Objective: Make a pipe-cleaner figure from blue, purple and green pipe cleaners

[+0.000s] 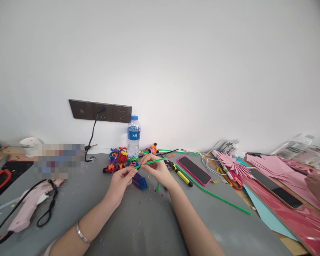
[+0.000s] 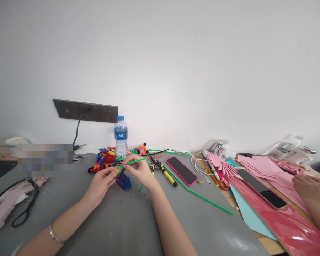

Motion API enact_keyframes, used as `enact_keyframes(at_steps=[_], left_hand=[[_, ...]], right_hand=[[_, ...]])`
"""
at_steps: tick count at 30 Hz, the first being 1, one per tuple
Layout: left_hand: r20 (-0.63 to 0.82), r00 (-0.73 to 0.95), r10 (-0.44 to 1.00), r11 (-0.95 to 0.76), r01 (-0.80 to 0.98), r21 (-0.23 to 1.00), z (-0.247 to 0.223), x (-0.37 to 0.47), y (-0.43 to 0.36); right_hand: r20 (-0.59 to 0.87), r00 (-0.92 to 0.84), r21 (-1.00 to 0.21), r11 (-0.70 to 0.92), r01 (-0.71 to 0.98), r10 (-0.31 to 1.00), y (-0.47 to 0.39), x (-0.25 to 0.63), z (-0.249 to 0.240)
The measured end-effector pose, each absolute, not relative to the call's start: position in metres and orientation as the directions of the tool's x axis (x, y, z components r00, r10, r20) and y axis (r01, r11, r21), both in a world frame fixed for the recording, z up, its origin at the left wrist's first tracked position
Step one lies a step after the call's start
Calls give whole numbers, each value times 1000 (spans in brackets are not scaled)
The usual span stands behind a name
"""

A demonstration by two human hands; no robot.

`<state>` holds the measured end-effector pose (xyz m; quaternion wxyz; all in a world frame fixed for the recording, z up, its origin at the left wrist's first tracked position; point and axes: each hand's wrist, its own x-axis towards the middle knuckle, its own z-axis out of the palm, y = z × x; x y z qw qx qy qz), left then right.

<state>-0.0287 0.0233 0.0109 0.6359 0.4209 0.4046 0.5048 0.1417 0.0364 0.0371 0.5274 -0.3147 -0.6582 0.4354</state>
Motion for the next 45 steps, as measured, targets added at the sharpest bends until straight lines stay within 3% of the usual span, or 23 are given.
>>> enact_keyframes(at_steps=[7,18,30,37,45], left_hand=[[-134,47,990,141,-454,880,12,-27,26],[-201,26,979,180,-571,801,10,-27,29],[-95,102,990,129,-412,902,11,-24,23],[-126,238,963,208,-363,908,15,-23,18],[-86,371,925,205,-295,933,11,-23,16]], right_hand=[[471,-283,-877,478,-47,836,35,139,34],[429,-370,-893,449,-36,824,38,134,23],[336,-184,-942,324,-92,924,43,140,30],[260,-312,-966,245,-85,914,42,142,27],[273,-375,-961,272,-57,886,39,144,32]])
